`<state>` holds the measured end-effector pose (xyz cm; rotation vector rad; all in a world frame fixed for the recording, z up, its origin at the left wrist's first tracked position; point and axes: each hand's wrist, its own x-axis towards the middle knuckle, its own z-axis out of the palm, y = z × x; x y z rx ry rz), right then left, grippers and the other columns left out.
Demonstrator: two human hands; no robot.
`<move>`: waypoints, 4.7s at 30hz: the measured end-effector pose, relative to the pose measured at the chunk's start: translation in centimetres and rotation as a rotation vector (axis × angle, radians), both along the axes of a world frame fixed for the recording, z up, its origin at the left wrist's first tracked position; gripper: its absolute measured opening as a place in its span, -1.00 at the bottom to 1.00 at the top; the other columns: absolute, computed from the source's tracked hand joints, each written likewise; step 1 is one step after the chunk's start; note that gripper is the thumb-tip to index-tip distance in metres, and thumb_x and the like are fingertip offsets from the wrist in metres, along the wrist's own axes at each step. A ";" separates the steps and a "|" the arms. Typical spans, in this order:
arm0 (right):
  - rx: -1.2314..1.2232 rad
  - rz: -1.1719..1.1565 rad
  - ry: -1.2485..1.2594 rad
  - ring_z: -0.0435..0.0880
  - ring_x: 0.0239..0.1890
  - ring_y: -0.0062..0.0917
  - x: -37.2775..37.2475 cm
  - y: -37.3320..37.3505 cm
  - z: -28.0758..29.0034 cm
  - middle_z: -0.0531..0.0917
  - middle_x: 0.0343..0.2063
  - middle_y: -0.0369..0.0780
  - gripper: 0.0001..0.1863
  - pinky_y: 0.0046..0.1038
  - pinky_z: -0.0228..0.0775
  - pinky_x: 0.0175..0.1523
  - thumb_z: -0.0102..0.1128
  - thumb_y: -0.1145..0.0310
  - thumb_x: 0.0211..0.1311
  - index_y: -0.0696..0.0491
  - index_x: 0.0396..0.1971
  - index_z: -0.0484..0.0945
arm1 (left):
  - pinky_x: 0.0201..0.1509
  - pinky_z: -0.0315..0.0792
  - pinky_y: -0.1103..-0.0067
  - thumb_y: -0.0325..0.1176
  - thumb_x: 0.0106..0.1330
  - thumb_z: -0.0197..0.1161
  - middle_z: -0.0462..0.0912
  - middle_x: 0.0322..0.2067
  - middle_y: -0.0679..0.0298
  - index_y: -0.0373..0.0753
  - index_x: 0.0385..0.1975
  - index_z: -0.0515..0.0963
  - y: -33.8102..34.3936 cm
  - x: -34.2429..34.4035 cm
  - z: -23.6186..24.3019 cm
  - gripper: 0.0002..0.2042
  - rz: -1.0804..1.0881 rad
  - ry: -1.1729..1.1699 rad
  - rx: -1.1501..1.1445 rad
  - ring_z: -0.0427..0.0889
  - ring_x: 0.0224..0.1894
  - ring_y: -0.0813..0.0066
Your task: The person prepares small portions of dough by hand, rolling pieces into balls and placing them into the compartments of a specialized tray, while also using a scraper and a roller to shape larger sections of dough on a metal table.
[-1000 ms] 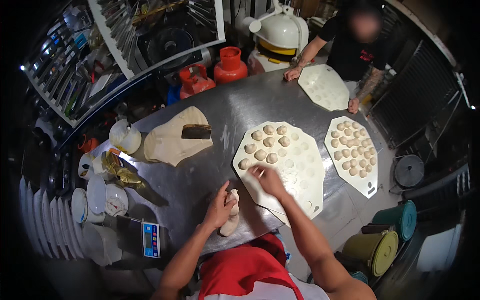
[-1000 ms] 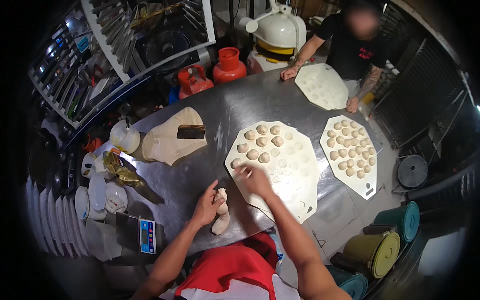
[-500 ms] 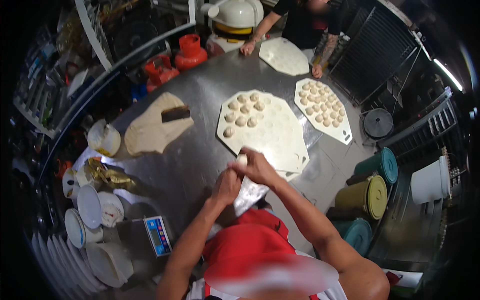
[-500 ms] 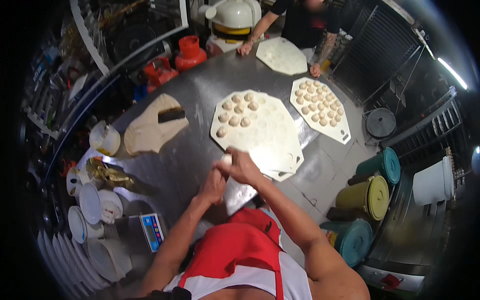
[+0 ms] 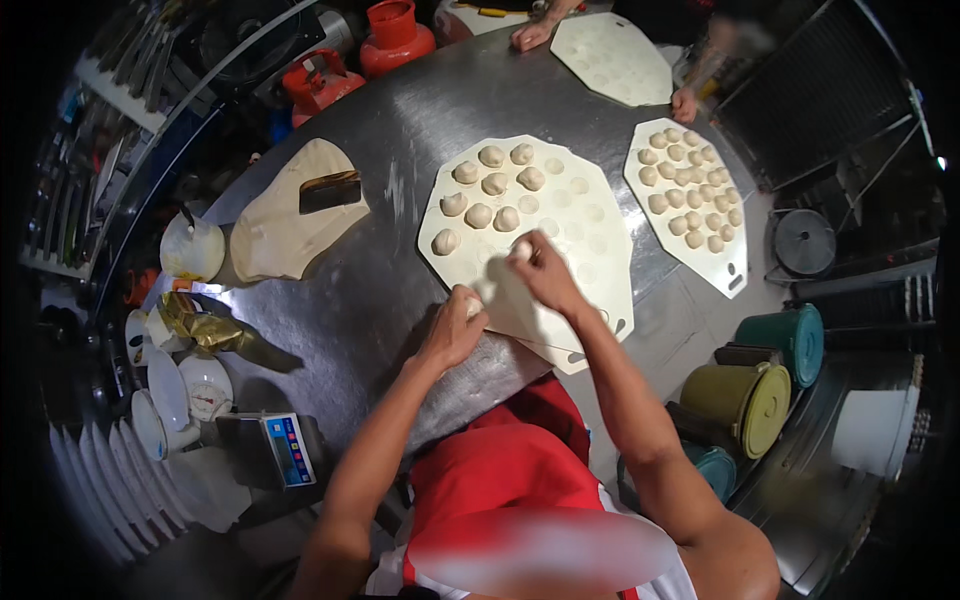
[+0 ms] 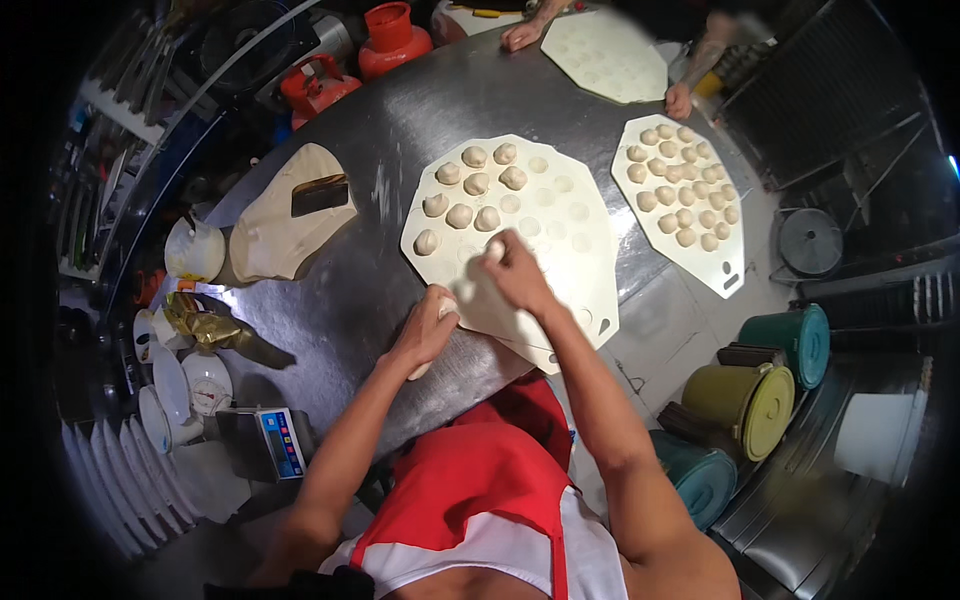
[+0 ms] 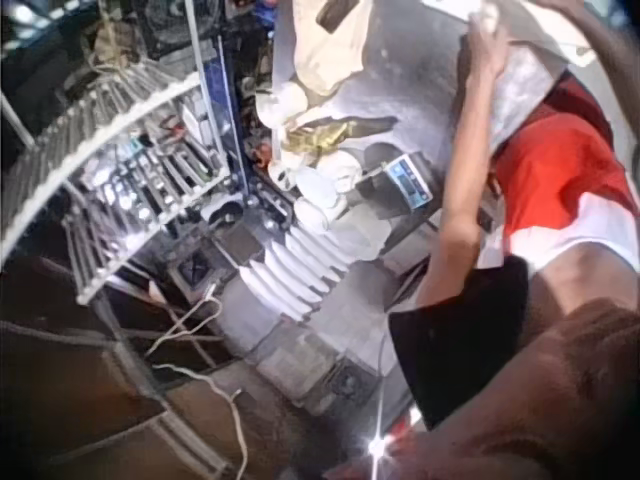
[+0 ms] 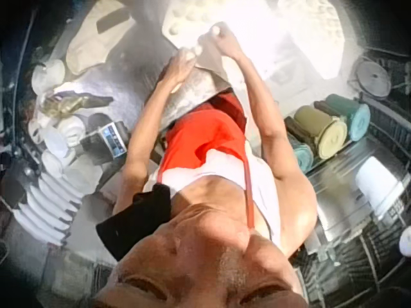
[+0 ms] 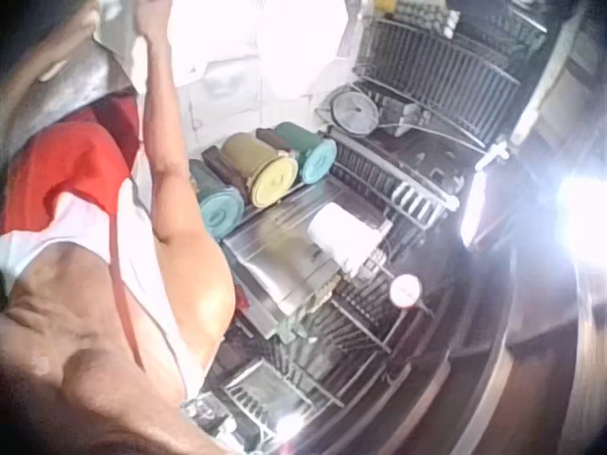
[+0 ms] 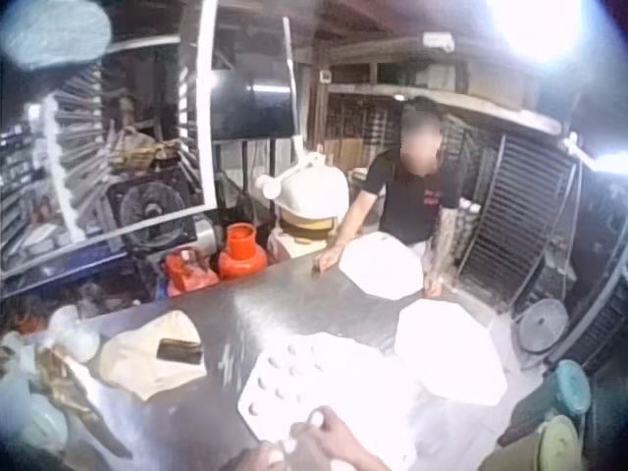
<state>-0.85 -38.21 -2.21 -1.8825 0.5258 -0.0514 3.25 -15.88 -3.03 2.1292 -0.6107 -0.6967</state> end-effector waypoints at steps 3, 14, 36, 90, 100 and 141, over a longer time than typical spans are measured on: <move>-0.381 -0.040 -0.245 0.65 -0.24 -0.24 4.0 -4.7 -3.0 0.59 -0.19 -0.04 -0.70 -0.21 0.53 -0.06 0.27 0.43 0.27 0.17 -0.02 0.63 | 0.20 0.51 0.16 -0.35 0.46 0.04 0.65 0.00 -0.18 -0.35 0.24 0.37 3.1 -0.2 -3.0 -0.60 0.145 0.098 -0.054 0.66 0.01 -0.23; 0.380 0.373 -0.130 0.66 -0.44 -0.50 0.0 4.9 -0.7 0.69 -0.51 -0.25 -0.70 -0.39 0.48 -0.27 0.38 0.13 0.44 0.07 -0.22 0.58 | 0.01 0.61 0.42 -0.45 0.55 0.17 0.72 -0.08 0.11 -0.24 0.51 0.19 2.1 -1.5 3.7 -0.44 0.186 0.266 -0.045 0.72 -0.08 0.42; 0.301 0.305 -0.440 0.49 -0.38 -0.69 -1.0 19.7 17.6 0.56 -0.43 -0.34 -0.67 -0.50 0.36 -0.28 0.27 0.14 0.49 0.06 -0.37 0.48 | -0.03 0.53 0.16 -0.30 0.34 0.28 0.64 -0.16 -0.05 -0.33 -0.15 0.56 18.5 -3.3 -3.0 -0.77 -0.425 -0.615 -0.032 0.66 -0.10 -0.11; -0.158 0.190 -0.246 0.70 -0.39 0.06 -3.8 11.6 6.6 0.66 -0.51 0.13 -0.62 -0.10 0.56 -0.15 0.31 0.17 0.37 0.21 -0.09 0.60 | 0.02 0.54 0.15 -0.27 0.41 0.22 0.66 -0.17 -0.14 -0.31 -0.19 0.51 1.9 0.1 -5.1 -0.78 -0.197 0.095 -0.356 0.65 -0.08 -0.13; -0.501 -0.044 -0.302 0.70 -0.21 -0.15 9.5 -14.2 -3.5 0.66 -0.32 -0.04 -0.61 -0.18 0.53 -0.02 0.39 0.34 0.29 0.11 0.08 0.63 | 0.26 0.44 0.15 -0.45 0.48 0.02 0.53 0.18 -0.25 -0.37 0.18 0.40 -0.6 -1.6 -2.0 -0.68 0.177 0.131 0.046 0.60 0.14 -0.15; -0.524 0.016 0.032 0.74 -0.09 -0.12 2.5 -7.1 -3.5 0.64 -0.11 0.03 -0.58 -0.22 0.57 0.07 0.50 0.30 0.27 0.25 -0.01 0.60 | 0.23 0.48 0.39 -0.58 0.48 0.07 0.55 0.11 0.01 -0.37 0.34 0.28 -1.6 -1.2 -2.3 -0.56 0.099 0.424 -0.300 0.65 0.06 0.33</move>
